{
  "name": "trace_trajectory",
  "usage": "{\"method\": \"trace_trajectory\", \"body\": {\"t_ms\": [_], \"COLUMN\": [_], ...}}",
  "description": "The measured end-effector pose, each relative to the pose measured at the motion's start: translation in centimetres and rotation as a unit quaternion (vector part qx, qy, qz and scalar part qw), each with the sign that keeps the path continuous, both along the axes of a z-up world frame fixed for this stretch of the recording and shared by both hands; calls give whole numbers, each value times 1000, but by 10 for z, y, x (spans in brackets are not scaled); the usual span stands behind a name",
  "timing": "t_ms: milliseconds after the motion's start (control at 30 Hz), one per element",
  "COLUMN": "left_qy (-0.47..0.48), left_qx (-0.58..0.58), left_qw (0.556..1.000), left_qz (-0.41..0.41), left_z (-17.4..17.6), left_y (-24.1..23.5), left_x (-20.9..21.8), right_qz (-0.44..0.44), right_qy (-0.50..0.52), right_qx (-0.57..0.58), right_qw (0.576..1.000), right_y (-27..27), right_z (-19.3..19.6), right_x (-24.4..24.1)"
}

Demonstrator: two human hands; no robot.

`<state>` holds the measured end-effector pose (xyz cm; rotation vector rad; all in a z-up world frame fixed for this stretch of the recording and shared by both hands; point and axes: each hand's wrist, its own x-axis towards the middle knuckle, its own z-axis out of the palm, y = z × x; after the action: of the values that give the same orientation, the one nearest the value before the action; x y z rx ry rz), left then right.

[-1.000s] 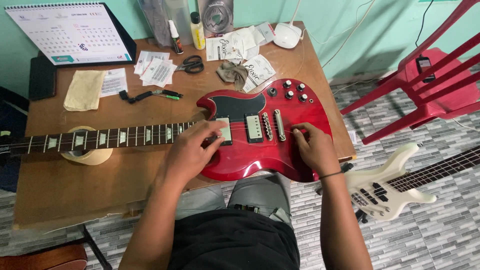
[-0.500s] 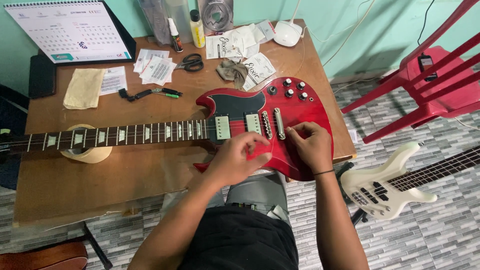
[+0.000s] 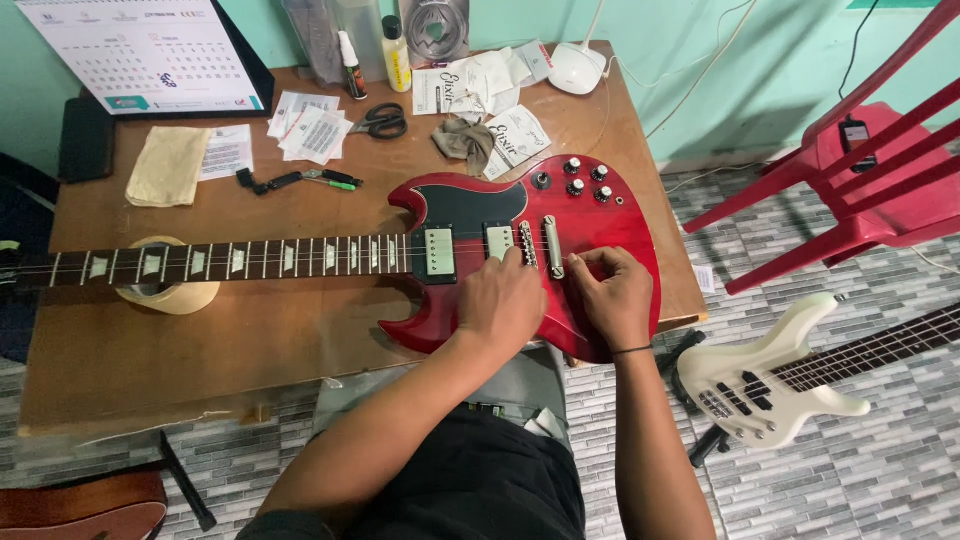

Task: The person replaces strings on a red electric guitar. They thread a new string through the bridge, cut the excess with a wire cutter, and wind the string onto the tuning peg at the headstock.

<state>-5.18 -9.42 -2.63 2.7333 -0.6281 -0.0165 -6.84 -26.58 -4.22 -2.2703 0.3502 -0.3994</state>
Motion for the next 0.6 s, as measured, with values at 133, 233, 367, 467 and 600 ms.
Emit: {"method": "trace_trajectory", "body": {"t_ms": [133, 233, 367, 467, 600], "left_qy": [17, 29, 32, 66, 145], "left_qx": [15, 66, 93, 72, -18], "left_qw": [1000, 997, 995, 995, 989], "left_qz": [3, 31, 23, 14, 19], "left_z": [-14, -16, -7, 3, 40], "left_y": [-10, -17, -17, -14, -2], "left_x": [9, 10, 12, 10, 2], "right_qz": [1, -4, 3, 5, 5], "right_qy": [-4, -2, -9, -11, -16], "right_qx": [-3, 6, 10, 10, 5], "right_qw": [1000, 1000, 1000, 1000, 1000], "right_y": [-1, -1, -1, -4, -2], "right_z": [-4, 0, -1, -3, -3], "right_x": [1, -1, 0, 0, -1]}}
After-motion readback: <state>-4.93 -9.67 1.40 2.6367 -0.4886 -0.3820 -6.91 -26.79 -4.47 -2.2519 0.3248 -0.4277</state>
